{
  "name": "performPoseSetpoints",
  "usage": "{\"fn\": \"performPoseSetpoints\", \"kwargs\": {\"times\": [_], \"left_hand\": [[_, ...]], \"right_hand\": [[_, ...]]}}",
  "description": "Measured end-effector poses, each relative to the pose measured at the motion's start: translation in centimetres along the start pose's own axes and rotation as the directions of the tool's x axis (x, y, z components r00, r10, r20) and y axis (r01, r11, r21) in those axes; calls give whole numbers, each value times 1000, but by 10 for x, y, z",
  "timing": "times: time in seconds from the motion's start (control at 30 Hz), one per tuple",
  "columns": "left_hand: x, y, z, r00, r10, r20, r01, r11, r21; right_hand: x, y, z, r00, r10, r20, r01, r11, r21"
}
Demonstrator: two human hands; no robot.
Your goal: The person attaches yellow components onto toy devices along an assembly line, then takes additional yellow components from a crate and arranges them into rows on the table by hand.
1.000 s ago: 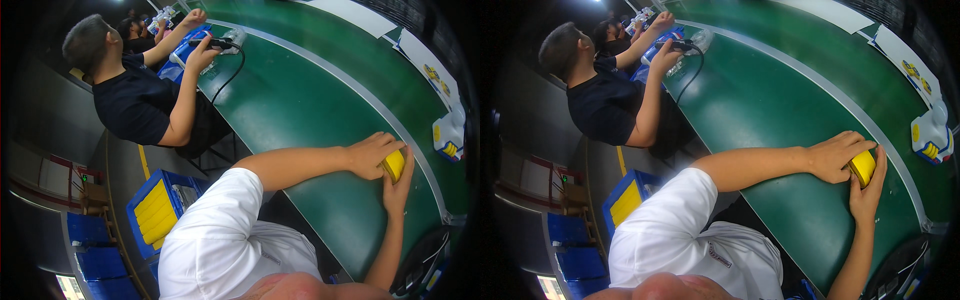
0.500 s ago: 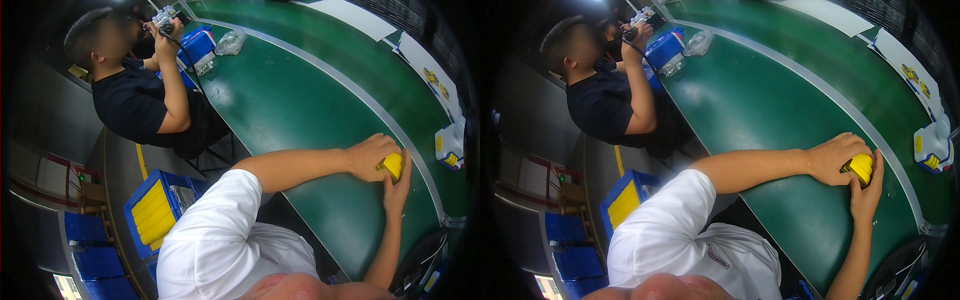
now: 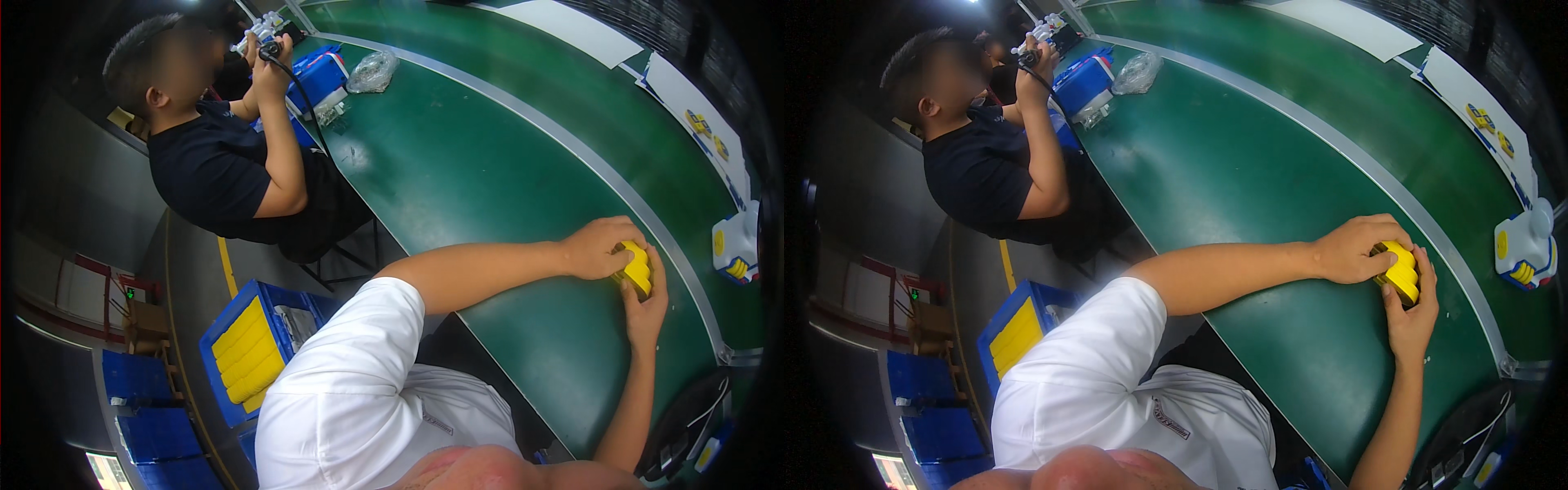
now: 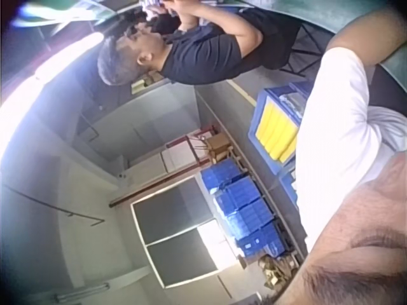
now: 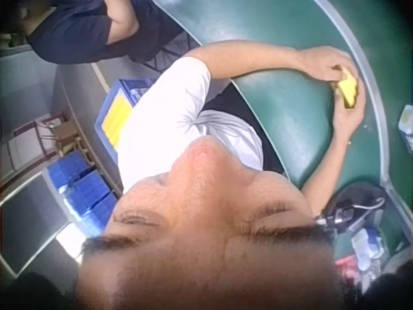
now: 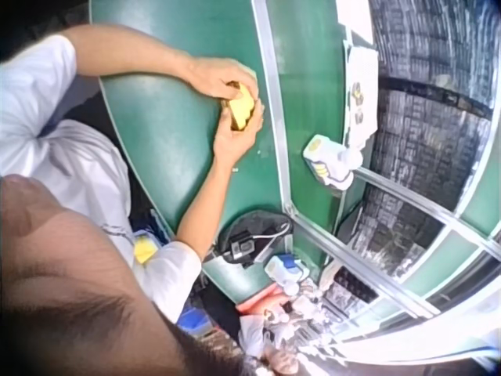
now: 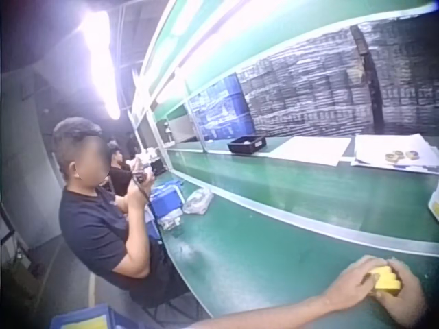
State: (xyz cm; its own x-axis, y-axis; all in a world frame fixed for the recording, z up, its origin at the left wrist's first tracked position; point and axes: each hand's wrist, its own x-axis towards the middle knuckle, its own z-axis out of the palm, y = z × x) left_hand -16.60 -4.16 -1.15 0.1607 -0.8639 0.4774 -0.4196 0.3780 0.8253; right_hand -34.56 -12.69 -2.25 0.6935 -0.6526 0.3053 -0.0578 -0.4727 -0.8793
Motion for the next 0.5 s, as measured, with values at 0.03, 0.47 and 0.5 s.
{"fn": "performPoseSetpoints", "kwargs": {"times": [0.03, 0.47, 0.5], "left_hand": [[1, -1, 1, 1000, 0, 1, 0, 1000, -1], [-3, -3, 5, 998, -8, -64, 13, 997, 82], [-2, -3, 5, 998, -6, -63, 12, 996, 88]], "right_hand": [[0, 2, -2, 1000, -14, 10, 14, 998, -57], [0, -8, 1, 998, 46, 34, -46, 999, -2], [-1, -8, 1, 998, 45, 33, -45, 999, -4]]}}
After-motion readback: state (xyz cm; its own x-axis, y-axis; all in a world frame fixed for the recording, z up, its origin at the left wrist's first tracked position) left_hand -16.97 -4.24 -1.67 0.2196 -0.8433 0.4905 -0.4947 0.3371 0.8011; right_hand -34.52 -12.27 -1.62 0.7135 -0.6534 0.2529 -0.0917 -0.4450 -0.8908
